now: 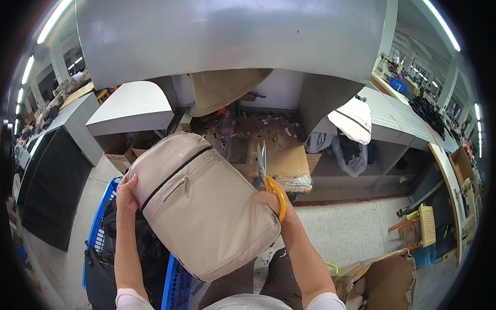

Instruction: Using scissors to trim and separate panels of backpacks in a manufacturing environment.

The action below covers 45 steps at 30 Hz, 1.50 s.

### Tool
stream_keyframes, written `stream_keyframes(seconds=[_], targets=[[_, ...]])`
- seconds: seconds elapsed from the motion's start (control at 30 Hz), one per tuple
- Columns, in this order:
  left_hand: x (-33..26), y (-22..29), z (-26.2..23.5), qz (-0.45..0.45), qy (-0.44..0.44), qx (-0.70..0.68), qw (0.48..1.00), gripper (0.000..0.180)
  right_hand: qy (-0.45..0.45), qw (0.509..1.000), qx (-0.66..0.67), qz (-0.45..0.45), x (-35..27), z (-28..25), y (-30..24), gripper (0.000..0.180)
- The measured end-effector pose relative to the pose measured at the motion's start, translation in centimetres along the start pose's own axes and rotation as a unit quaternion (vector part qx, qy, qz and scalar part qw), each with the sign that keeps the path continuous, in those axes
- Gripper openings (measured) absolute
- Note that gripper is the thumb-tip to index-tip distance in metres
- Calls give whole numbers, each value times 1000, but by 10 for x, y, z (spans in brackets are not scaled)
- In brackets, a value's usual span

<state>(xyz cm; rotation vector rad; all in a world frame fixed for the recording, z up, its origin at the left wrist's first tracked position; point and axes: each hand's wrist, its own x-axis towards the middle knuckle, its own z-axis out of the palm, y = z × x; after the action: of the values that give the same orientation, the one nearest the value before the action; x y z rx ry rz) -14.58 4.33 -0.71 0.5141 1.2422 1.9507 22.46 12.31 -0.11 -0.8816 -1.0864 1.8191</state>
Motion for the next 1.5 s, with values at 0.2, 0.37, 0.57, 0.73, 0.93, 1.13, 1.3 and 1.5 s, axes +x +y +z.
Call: stream_keyframes(seconds=[0.2, 0.37, 0.57, 0.73, 0.93, 1.13, 1.3, 1.5], targets=[[5, 4, 5, -10, -2, 3, 1000, 25, -8, 999, 30, 18, 6, 3, -5, 58], [0, -2, -6, 18, 33, 118, 992, 29, -10, 999, 37, 8, -6, 14, -9, 58], [-115, 50, 51, 423, -198, 586, 662, 78, -249, 965, -80, -7, -57, 75, -38, 59], [-145, 82, 88, 310, -440, 611, 580, 54, -421, 893, -139, -72, -47, 112, -40, 56], [-170, 100, -5, 58, -318, 542, 776, 18, -224, 939, -191, -180, -50, 110, -43, 45], [-226, 138, -147, 116, 7, 269, 956, 32, -200, 962, -170, -72, -88, 60, 16, 51], [-244, 138, -175, 145, 64, 158, 975, 34, -262, 959, -90, 58, -116, 53, 77, 63], [-241, 133, -177, 145, 112, 67, 981, 39, -303, 947, -87, 60, -133, 63, 101, 68]])
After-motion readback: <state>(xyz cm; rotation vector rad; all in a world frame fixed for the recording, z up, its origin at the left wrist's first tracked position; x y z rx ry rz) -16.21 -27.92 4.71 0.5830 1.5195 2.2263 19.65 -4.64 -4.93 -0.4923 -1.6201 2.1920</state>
